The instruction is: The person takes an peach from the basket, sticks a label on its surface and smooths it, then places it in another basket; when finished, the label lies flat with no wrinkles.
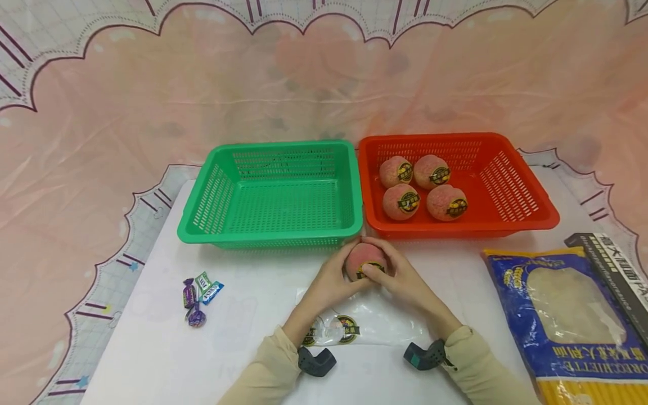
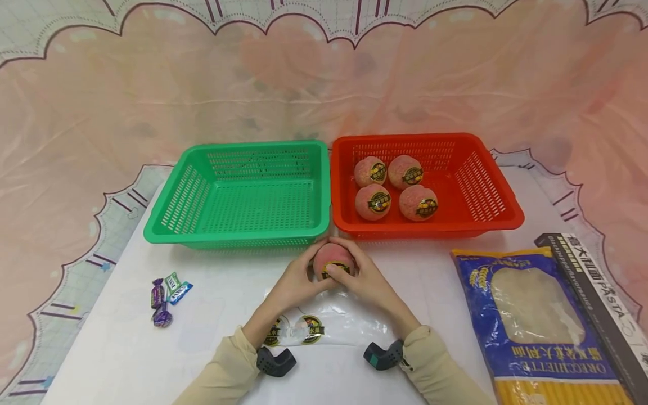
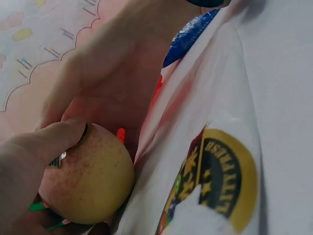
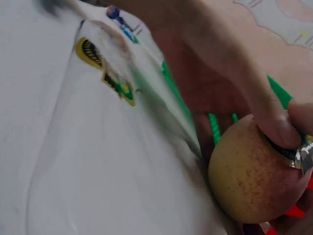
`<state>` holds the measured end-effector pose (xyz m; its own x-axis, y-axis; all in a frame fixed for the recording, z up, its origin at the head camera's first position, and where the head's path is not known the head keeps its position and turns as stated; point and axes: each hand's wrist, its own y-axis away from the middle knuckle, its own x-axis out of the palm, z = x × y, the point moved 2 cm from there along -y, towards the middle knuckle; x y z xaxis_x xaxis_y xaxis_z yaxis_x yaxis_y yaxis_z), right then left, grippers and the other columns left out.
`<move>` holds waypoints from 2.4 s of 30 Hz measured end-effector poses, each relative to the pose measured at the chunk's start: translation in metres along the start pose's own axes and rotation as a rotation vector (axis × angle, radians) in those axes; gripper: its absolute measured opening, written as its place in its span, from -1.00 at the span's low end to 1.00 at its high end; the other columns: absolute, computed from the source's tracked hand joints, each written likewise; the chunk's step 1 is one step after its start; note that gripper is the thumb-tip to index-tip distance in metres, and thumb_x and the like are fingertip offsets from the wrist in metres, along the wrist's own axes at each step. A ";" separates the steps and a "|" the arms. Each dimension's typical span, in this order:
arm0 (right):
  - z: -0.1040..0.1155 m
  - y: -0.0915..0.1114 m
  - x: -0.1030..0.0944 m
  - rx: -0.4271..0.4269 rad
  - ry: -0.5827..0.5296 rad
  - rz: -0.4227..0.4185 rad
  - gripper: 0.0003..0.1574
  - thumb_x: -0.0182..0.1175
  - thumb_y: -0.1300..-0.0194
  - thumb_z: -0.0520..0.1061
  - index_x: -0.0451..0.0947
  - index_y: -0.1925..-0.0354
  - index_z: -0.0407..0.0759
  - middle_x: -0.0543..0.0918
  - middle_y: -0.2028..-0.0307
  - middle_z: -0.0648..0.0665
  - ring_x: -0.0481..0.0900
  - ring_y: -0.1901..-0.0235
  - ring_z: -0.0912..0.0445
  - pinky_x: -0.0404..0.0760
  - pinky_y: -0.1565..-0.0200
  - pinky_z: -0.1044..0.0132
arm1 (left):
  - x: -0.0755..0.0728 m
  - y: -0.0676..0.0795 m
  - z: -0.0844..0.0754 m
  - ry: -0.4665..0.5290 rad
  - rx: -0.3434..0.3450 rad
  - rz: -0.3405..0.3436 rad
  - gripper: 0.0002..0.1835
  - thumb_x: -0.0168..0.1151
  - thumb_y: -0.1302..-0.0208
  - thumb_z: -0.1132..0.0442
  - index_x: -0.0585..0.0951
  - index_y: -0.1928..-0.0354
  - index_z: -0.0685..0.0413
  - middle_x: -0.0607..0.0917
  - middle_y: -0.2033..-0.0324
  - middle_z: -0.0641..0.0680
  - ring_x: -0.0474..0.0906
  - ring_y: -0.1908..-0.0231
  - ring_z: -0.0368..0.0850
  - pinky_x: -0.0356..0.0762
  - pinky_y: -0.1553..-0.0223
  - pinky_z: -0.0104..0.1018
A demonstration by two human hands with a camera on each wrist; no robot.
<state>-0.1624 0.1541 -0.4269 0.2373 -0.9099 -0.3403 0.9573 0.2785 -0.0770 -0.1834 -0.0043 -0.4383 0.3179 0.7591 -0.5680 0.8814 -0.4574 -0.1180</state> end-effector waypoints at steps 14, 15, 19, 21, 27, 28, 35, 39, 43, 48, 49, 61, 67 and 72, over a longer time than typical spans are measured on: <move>0.022 -0.005 0.014 0.097 0.026 -0.239 -0.54 0.14 -0.18 -0.01 0.37 -0.04 -0.10 0.50 0.04 -0.12 0.44 0.12 0.03 0.40 0.09 0.19 | 0.011 0.000 -0.008 -0.158 -0.058 -0.104 -0.07 0.37 0.17 -0.01 0.13 -0.29 -0.15 0.39 -0.14 -0.01 0.41 -0.04 -0.08 0.42 0.01 -0.12; 0.016 -0.006 0.014 0.101 0.025 -0.239 -0.54 0.12 -0.20 0.03 0.37 -0.05 -0.06 0.50 0.03 -0.09 0.44 0.11 0.05 0.39 0.08 0.19 | 0.012 0.000 -0.007 -0.153 -0.055 -0.107 -0.06 0.37 0.17 -0.02 0.12 -0.30 -0.15 0.40 -0.13 -0.01 0.42 -0.04 -0.08 0.43 0.01 -0.11; -0.007 -0.008 0.012 0.077 0.012 -0.183 -0.55 0.03 -0.24 0.11 0.35 -0.10 0.15 0.47 -0.05 0.02 0.41 0.02 0.11 0.34 -0.03 0.14 | 0.011 -0.001 -0.003 -0.091 -0.040 -0.093 -0.03 0.38 0.19 -0.11 0.11 -0.30 -0.17 0.41 -0.13 -0.05 0.43 -0.03 -0.12 0.43 0.00 -0.15; -0.013 -0.008 0.009 0.063 -0.001 -0.153 -0.56 0.00 -0.27 0.10 0.33 -0.12 0.21 0.45 -0.08 0.06 0.38 -0.04 0.13 0.31 -0.09 0.12 | 0.008 -0.001 -0.002 -0.047 -0.028 -0.051 0.00 0.38 0.20 -0.14 0.08 -0.32 -0.17 0.38 -0.15 -0.08 0.41 -0.05 -0.15 0.41 -0.03 -0.19; -0.009 -0.007 0.010 0.076 -0.055 -0.179 -0.56 0.02 -0.25 0.10 0.38 -0.12 0.24 0.45 -0.12 0.13 0.32 -0.16 0.20 0.24 -0.18 0.15 | 0.008 -0.001 -0.003 0.020 -0.064 0.014 -0.02 0.22 0.14 -0.31 0.01 -0.32 -0.24 0.32 -0.19 -0.14 0.34 -0.11 -0.25 0.35 -0.10 -0.24; -0.009 -0.007 0.010 0.081 -0.061 -0.190 -0.57 0.02 -0.25 0.11 0.39 -0.11 0.24 0.45 -0.11 0.14 0.32 -0.17 0.22 0.23 -0.19 0.16 | 0.008 -0.001 -0.003 0.013 -0.075 0.008 -0.04 0.19 0.12 -0.33 0.01 -0.32 -0.25 0.33 -0.18 -0.13 0.32 -0.12 -0.26 0.34 -0.11 -0.23; -0.011 -0.007 0.008 0.112 -0.129 -0.185 -0.57 -0.07 -0.28 0.16 0.41 -0.09 0.19 0.45 -0.12 0.12 0.26 -0.21 0.26 0.14 -0.27 0.18 | 0.011 -0.001 -0.005 0.027 -0.081 -0.009 -0.11 0.21 0.08 -0.27 0.03 -0.28 -0.32 0.37 -0.13 -0.13 0.35 -0.09 -0.25 0.36 -0.08 -0.22; -0.015 -0.005 0.004 0.124 -0.243 -0.081 -0.49 -0.23 -0.34 0.19 0.33 -0.17 0.13 0.35 -0.20 0.10 0.16 -0.27 0.23 0.00 -0.32 0.14 | 0.009 -0.001 -0.003 0.048 -0.080 0.013 -0.10 0.22 0.09 -0.27 0.03 -0.29 -0.35 0.39 -0.09 -0.15 0.38 -0.03 -0.27 0.39 -0.04 -0.27; -0.015 -0.003 0.004 0.063 -0.166 -0.023 -0.49 -0.17 -0.35 0.12 0.22 -0.24 0.13 0.29 -0.24 0.07 0.18 -0.25 0.15 0.08 -0.28 0.09 | 0.008 -0.001 -0.002 0.049 -0.088 0.022 -0.07 0.22 0.13 -0.30 0.05 -0.30 -0.31 0.38 -0.11 -0.17 0.38 -0.04 -0.28 0.39 -0.03 -0.29; -0.011 -0.003 0.007 0.028 -0.036 -0.122 -0.54 -0.03 -0.30 0.04 0.31 -0.17 0.17 0.42 -0.14 0.03 0.36 -0.06 0.14 0.32 -0.08 0.20 | 0.007 -0.002 -0.001 0.046 -0.088 0.035 -0.01 0.22 0.16 -0.32 0.01 -0.33 -0.27 0.34 -0.14 -0.16 0.38 -0.04 -0.28 0.40 -0.03 -0.29; -0.009 -0.003 0.008 0.032 -0.039 -0.138 -0.56 -0.03 -0.30 0.03 0.33 -0.15 0.16 0.44 -0.12 0.03 0.37 -0.04 0.15 0.33 -0.06 0.25 | 0.007 -0.002 -0.001 0.046 -0.090 0.038 0.00 0.21 0.16 -0.33 0.00 -0.33 -0.27 0.34 -0.15 -0.16 0.38 -0.05 -0.28 0.40 -0.03 -0.29; 0.011 0.002 0.018 0.027 0.076 -0.277 -0.62 -0.03 -0.31 -0.03 0.39 -0.09 0.05 0.51 -0.04 0.01 0.44 0.05 0.17 0.39 0.01 0.30 | 0.009 -0.002 0.004 0.023 -0.069 0.066 -0.04 0.24 0.05 -0.18 -0.04 -0.34 -0.18 0.35 -0.14 -0.06 0.40 -0.03 -0.20 0.40 -0.04 -0.25; -0.014 -0.002 0.004 -0.005 -0.027 -0.031 -0.49 -0.10 -0.34 0.01 0.18 -0.25 0.16 0.29 -0.23 0.06 0.23 -0.21 0.13 0.14 -0.23 0.04 | 0.006 -0.002 0.007 0.096 -0.085 0.089 0.00 0.23 0.12 -0.29 -0.05 -0.34 -0.28 0.30 -0.18 -0.15 0.35 -0.09 -0.25 0.36 -0.08 -0.22; -0.017 -0.001 -0.003 -0.037 -0.025 0.012 -0.47 -0.06 -0.32 -0.06 0.19 -0.25 0.13 0.33 -0.21 -0.01 0.30 -0.16 0.10 0.25 -0.19 0.14 | 0.005 -0.003 0.009 0.123 -0.090 0.112 0.03 0.22 0.13 -0.31 -0.08 -0.35 -0.25 0.30 -0.19 -0.13 0.33 -0.11 -0.24 0.35 -0.09 -0.18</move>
<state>-0.1665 0.1618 -0.4415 0.2537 -0.9135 -0.3179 0.9476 0.3007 -0.1079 -0.1876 -0.0037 -0.4482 0.4510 0.7591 -0.4694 0.8640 -0.5032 0.0165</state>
